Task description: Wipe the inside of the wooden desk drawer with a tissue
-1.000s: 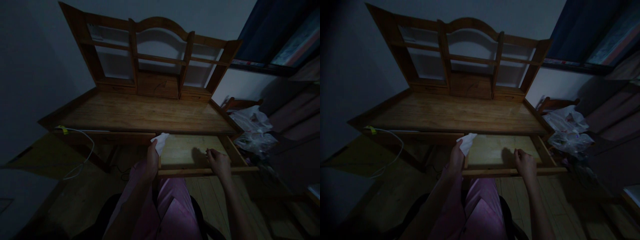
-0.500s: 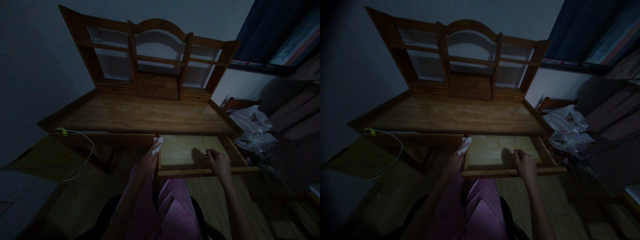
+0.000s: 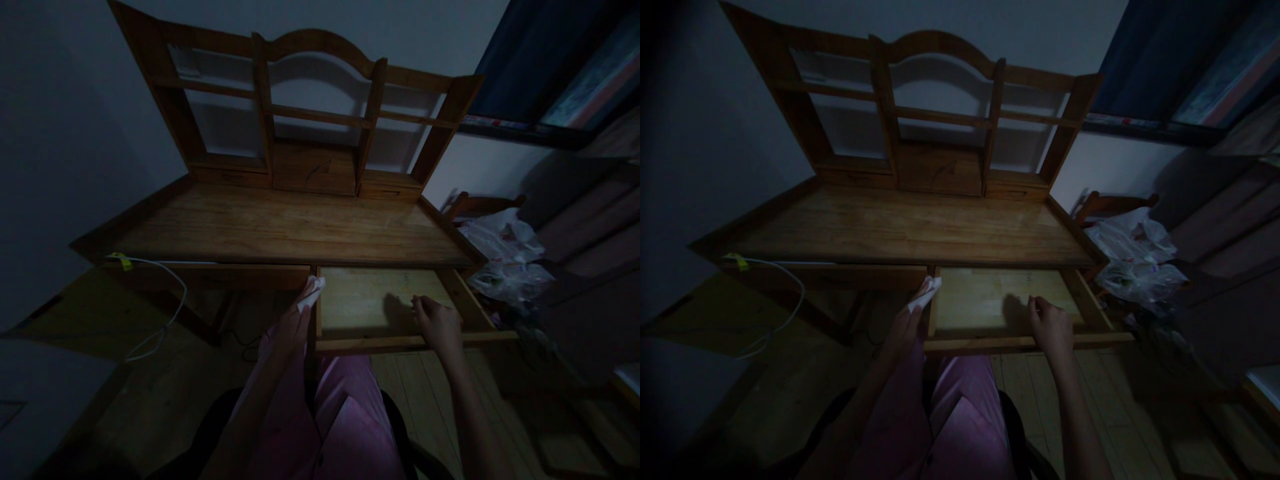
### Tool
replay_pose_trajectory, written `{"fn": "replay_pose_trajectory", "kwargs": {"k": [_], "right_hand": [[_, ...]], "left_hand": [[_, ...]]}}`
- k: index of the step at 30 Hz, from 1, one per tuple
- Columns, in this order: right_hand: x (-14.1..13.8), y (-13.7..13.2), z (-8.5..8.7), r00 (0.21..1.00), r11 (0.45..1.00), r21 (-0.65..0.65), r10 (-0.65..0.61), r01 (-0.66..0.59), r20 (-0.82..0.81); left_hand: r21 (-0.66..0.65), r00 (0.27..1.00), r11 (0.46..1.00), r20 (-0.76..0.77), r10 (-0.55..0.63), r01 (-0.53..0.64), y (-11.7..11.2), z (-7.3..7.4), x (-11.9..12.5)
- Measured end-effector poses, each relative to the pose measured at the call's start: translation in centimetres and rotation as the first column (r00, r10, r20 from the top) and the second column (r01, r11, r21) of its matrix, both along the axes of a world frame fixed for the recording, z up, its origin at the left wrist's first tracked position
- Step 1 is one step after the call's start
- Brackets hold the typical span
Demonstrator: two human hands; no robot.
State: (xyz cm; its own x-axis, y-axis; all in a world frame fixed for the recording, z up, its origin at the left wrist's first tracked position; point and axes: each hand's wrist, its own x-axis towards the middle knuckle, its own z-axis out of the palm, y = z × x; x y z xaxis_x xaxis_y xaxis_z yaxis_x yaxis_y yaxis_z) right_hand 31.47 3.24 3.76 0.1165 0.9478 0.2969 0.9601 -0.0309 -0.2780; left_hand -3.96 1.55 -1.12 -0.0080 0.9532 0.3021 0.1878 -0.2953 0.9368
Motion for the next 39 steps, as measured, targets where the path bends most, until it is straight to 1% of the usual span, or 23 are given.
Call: {"fn": "replay_pose_trajectory", "kwargs": {"k": [3, 5, 7, 9, 12, 14, 20, 25, 28, 31, 35, 39], "right_hand": [[-0.1, -0.1, 0.1, 1.0, 1.0, 0.006, -0.014, 0.013, 0.008], [-0.1, -0.1, 0.1, 1.0, 1.0, 0.003, -0.016, 0.016, 0.007], [-0.1, -0.1, 0.0, 1.0, 1.0, 0.002, -0.012, 0.012, 0.001], [-0.1, -0.1, 0.1, 1.0, 1.0, 0.003, -0.006, 0.006, -0.01], [-0.1, -0.2, 0.2, 1.0, 1.0, 0.001, -0.004, 0.004, -0.02], [-0.2, -0.2, 0.2, 1.0, 1.0, -0.008, -0.004, 0.004, -0.013], [-0.2, -0.1, 0.2, 1.0, 1.0, -0.006, -0.006, 0.006, 0.003], [0.0, 0.0, 0.0, 1.0, 1.0, -0.011, -0.007, 0.006, -0.018], [0.1, 0.1, -0.1, 1.0, 1.0, -0.011, -0.003, 0.003, -0.008], [0.1, 0.1, -0.2, 1.0, 1.0, -0.009, -0.012, 0.012, 0.007], [0.0, 0.1, -0.1, 1.0, 1.0, -0.009, -0.023, 0.023, 0.02], [0.1, 0.1, -0.1, 0.999, 1.0, -0.012, -0.02, 0.02, 0.028]], "left_hand": [[0.076, 0.995, 0.997, -0.097, -0.018, 0.026, 1.0, 0.9, 0.3], [0.087, 0.99, 0.994, -0.129, -0.052, 0.064, 1.7, 1.0, 0.4], [0.075, 0.984, 0.994, -0.161, -0.072, 0.085, 2.2, 0.8, 0.2], [0.059, 0.981, 0.995, -0.181, -0.064, 0.076, 2.3, 0.2, -0.2], [0.035, 0.984, 0.998, -0.17, -0.051, 0.058, 2.0, -0.7, -0.6], [0.008, 0.987, 0.998, -0.147, -0.061, 0.063, 1.7, -1.1, -0.8], [-0.03, 0.994, 0.997, -0.079, -0.07, 0.068, 0.5, -1.0, -0.7], [-0.065, 0.988, 0.99, -0.074, -0.133, 0.129, 0.0, -1.1, -1.2], [-0.052, 0.977, 0.986, -0.137, -0.166, 0.16, 0.5, -0.8, -1.5], [-0.041, 0.963, 0.985, -0.206, -0.174, 0.169, 1.4, -0.2, -1.6], [-0.026, 0.945, 0.986, -0.282, -0.165, 0.164, 2.9, 0.5, -1.4], [0.004, 0.938, 0.99, -0.319, -0.134, 0.142, 3.6, 0.6, -1.0]]}}
